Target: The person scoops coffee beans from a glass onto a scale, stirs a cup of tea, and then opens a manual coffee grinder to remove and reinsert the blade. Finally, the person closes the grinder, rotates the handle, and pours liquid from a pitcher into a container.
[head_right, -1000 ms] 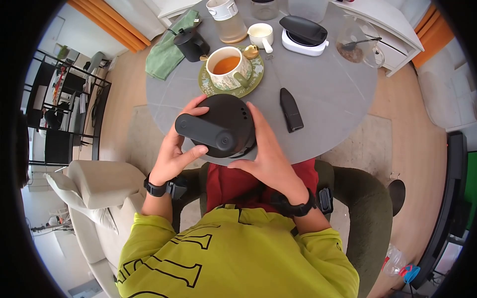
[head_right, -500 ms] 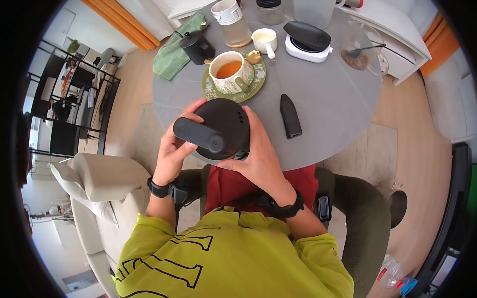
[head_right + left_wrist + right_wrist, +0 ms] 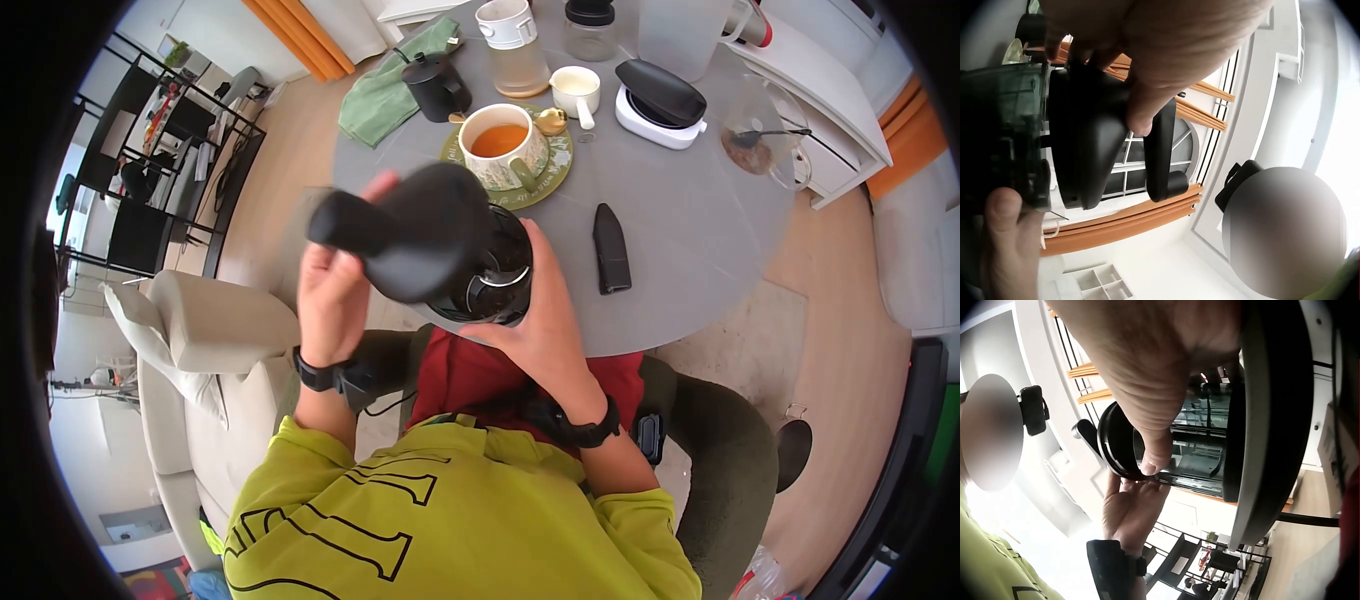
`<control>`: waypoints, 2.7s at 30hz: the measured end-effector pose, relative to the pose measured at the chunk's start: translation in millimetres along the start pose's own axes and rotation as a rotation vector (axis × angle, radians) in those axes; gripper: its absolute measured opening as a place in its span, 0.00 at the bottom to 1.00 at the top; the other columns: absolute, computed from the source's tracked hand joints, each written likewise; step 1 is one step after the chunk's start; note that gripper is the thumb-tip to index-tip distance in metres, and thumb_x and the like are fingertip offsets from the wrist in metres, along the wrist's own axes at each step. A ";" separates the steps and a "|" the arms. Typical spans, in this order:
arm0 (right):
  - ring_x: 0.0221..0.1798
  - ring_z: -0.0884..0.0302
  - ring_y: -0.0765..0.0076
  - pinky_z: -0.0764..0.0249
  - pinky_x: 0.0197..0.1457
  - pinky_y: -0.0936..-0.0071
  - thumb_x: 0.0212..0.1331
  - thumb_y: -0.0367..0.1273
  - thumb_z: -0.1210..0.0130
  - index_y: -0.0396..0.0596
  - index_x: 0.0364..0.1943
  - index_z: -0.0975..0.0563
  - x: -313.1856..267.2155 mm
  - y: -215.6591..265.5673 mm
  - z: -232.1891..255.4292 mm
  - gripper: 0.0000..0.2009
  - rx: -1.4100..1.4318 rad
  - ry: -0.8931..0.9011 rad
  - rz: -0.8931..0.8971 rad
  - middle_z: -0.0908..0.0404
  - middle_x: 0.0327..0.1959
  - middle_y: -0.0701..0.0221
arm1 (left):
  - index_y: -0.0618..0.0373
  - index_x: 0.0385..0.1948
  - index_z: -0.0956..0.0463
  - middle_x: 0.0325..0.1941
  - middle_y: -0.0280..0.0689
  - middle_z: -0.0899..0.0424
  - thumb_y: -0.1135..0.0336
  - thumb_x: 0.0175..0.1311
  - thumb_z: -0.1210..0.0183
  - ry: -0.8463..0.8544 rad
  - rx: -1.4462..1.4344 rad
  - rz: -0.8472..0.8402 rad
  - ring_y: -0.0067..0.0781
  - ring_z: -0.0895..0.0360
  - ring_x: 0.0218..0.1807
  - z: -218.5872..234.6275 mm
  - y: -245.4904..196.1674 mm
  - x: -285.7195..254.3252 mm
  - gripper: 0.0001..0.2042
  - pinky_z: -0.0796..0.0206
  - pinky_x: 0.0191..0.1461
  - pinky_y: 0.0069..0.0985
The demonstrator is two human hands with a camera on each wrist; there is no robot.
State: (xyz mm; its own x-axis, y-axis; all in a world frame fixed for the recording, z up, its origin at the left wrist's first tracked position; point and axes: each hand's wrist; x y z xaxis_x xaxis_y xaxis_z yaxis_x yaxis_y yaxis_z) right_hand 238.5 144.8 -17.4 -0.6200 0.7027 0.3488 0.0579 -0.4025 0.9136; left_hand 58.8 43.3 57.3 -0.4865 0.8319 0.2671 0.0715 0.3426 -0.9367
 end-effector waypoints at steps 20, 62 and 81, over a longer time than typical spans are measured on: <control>0.69 0.41 0.50 0.42 0.69 0.60 0.34 0.44 0.25 0.38 0.68 0.49 -1.7 -2.0 -0.1 0.57 -0.039 0.013 -0.030 0.42 0.67 0.54 | 0.62 0.41 0.25 0.41 0.38 0.17 0.74 0.55 0.34 -0.410 0.309 0.023 0.22 0.23 0.44 95.9 57.4 83.3 0.13 0.35 0.51 0.19; 0.65 0.35 0.52 0.37 0.65 0.61 0.33 0.39 0.24 0.39 0.67 0.46 0.0 1.8 -7.0 0.54 0.054 -0.032 -0.047 0.35 0.63 0.56 | 0.56 0.42 0.20 0.58 0.44 0.29 0.74 0.47 0.34 0.172 0.878 -0.286 0.50 0.37 0.67 -11.0 -0.1 -7.1 0.17 0.42 0.65 0.41; 0.65 0.35 0.48 0.36 0.64 0.59 0.33 0.39 0.24 0.39 0.66 0.45 -1.0 -1.0 -3.9 0.53 0.017 -0.046 0.038 0.37 0.64 0.54 | 0.48 0.31 0.18 0.63 0.34 0.31 0.60 0.44 0.33 0.510 1.436 -0.329 0.47 0.47 0.72 -33.8 -13.6 23.0 0.11 0.64 0.71 0.57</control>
State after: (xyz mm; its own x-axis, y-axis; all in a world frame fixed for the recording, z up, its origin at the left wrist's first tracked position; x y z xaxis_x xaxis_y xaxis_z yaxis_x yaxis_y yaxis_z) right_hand 236.0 142.2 -19.5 -0.5809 0.7132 0.3923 0.0942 -0.4198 0.9027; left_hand 76.2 72.5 83.9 0.0451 0.9637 0.2631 -0.9817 0.0915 -0.1669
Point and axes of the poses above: each hand's wrist, its own x-axis towards the middle knuckle, its own z-axis out of the back of the hand, y = z × x
